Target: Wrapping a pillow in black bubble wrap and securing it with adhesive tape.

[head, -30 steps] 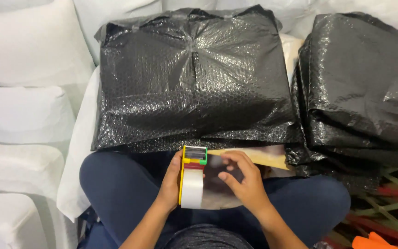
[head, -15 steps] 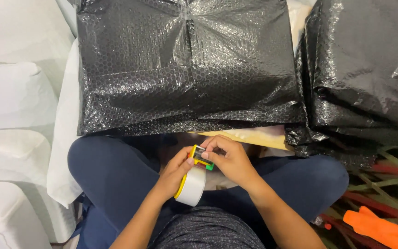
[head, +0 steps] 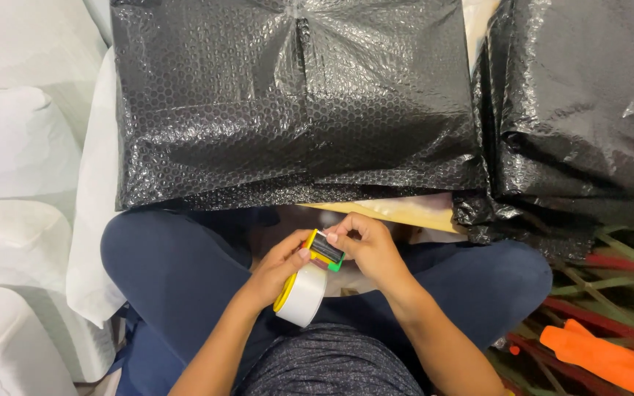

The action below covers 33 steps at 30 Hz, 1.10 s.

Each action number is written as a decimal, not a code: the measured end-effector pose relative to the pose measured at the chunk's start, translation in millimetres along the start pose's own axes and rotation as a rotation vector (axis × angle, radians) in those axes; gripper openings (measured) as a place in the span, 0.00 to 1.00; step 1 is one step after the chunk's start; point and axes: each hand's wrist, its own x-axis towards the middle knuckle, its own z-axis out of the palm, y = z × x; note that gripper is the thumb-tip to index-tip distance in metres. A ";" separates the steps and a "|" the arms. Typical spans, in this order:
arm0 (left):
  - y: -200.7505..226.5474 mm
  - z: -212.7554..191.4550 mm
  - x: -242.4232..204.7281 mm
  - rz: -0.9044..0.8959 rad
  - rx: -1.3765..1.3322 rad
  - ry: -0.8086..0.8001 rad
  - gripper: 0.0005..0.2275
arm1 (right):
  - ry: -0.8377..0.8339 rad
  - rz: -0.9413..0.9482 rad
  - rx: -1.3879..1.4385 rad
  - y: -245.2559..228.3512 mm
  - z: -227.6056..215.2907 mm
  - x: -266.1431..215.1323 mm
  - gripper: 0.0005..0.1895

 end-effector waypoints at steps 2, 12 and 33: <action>-1.8 -2.8 -0.9 -0.017 0.006 -0.031 0.23 | 0.023 0.041 0.072 2.0 2.6 0.5 0.08; 43.8 -8.0 -10.2 -0.160 0.215 -0.131 0.23 | 0.039 0.049 0.123 10.4 2.3 -8.2 0.08; 38.3 -5.2 -3.7 -0.115 0.396 -0.108 0.15 | -0.312 -0.002 0.285 18.5 -17.9 -14.9 0.20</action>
